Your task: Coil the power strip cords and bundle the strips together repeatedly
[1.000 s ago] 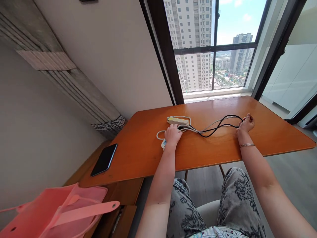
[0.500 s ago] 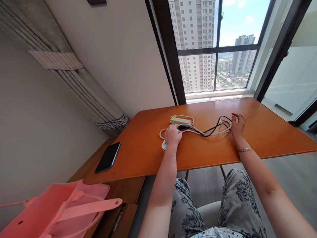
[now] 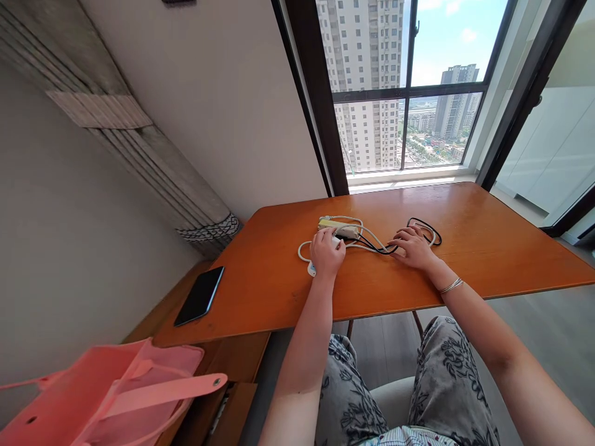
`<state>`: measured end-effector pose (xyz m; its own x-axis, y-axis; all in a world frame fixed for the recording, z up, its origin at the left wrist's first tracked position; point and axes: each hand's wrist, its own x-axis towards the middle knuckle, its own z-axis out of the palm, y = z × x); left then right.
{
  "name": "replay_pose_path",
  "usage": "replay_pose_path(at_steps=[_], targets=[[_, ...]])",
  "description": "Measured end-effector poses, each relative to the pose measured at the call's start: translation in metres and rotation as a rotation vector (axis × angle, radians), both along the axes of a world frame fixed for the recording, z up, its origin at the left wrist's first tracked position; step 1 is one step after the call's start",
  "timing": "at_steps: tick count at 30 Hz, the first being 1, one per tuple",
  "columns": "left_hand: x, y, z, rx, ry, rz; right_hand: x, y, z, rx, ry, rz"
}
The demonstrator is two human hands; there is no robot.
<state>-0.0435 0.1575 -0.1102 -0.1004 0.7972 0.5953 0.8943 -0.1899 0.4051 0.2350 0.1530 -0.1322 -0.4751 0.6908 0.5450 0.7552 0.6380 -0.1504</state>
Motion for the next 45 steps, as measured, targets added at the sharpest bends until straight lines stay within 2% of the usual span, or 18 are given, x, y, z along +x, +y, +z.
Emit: replay_pose_path(at_steps=[4, 9, 15, 19, 22, 29, 37, 40, 42, 45], targets=[[0.002, 0.003, -0.007, 0.165, -0.028, -0.079, -0.001, 0.002, -0.004, 0.072, -0.030, -0.090], [0.002, 0.005, -0.014, 0.209, -0.006, -0.108, -0.001, 0.003, -0.008, 0.036, 0.036, -0.200], [0.006, 0.003, -0.011, 0.193, -0.010, -0.085, 0.009, 0.015, -0.021, 0.023, 0.388, -0.276], [0.008, 0.002, -0.009, 0.168, -0.018, -0.082, 0.026, 0.033, -0.034, -0.064, 0.643, -0.440], [0.008, 0.002, -0.010, 0.170, -0.032, -0.068, 0.033, 0.041, -0.039, -0.115, 0.713, -0.508], [0.007, 0.005, -0.012, 0.164, -0.021, -0.087, 0.022, 0.035, -0.036, -0.150, 0.462, -0.476], [0.010, 0.003, -0.012, 0.141, 0.055, -0.157, 0.022, 0.034, -0.036, -0.124, 0.451, -0.468], [0.011, 0.001, -0.012, 0.125, 0.081, -0.190, 0.019, 0.028, -0.031, -0.067, 0.433, -0.485], [0.011, 0.000, -0.012, 0.112, 0.092, -0.206, 0.017, 0.022, -0.024, 0.008, 0.408, -0.434], [0.012, 0.000, -0.012, 0.090, 0.102, -0.213, 0.010, 0.009, -0.012, 0.105, 0.319, -0.249]])
